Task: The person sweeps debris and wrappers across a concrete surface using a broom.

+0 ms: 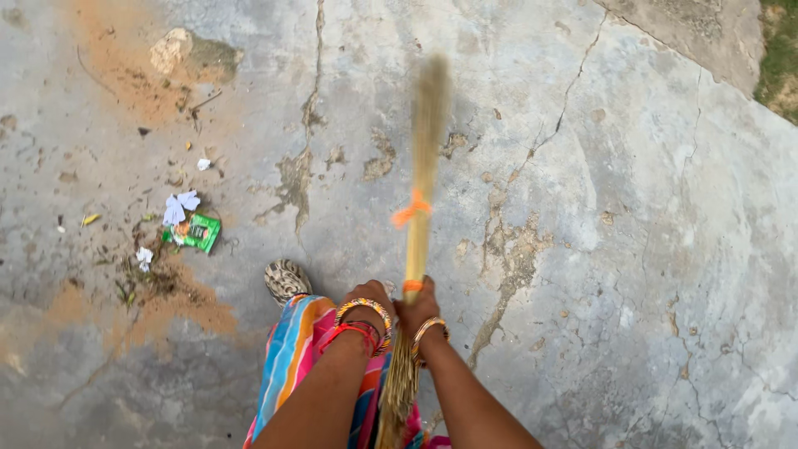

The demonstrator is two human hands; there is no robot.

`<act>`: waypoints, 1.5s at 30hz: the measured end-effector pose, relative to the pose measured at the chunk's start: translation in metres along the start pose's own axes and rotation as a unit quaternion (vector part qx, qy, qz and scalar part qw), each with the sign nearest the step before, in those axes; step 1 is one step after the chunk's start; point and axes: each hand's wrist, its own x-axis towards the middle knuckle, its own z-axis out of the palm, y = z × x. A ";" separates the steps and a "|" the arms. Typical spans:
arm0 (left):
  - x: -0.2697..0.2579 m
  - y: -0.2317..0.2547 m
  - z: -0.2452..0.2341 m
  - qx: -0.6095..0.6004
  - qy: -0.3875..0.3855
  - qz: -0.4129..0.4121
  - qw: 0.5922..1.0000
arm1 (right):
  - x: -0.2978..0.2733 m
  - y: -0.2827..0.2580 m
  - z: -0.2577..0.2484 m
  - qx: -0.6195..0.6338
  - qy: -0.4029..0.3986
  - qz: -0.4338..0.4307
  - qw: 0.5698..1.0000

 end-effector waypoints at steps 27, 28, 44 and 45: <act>0.085 -0.040 -0.129 -0.099 -0.006 0.020 0.995 | 0.072 -0.112 0.092 -0.048 -0.044 0.052 0.997; 0.086 -0.041 -0.135 -0.076 -0.016 0.021 0.997 | 0.081 -0.111 0.098 -0.065 -0.062 0.028 0.996; 0.094 -0.033 -0.176 -0.080 -0.007 0.101 0.992 | 0.021 -0.193 0.061 -0.074 -0.012 0.004 0.997; 0.093 -0.030 -0.177 -0.083 0.006 0.123 0.989 | 0.039 -0.184 0.064 -0.023 0.014 0.018 0.999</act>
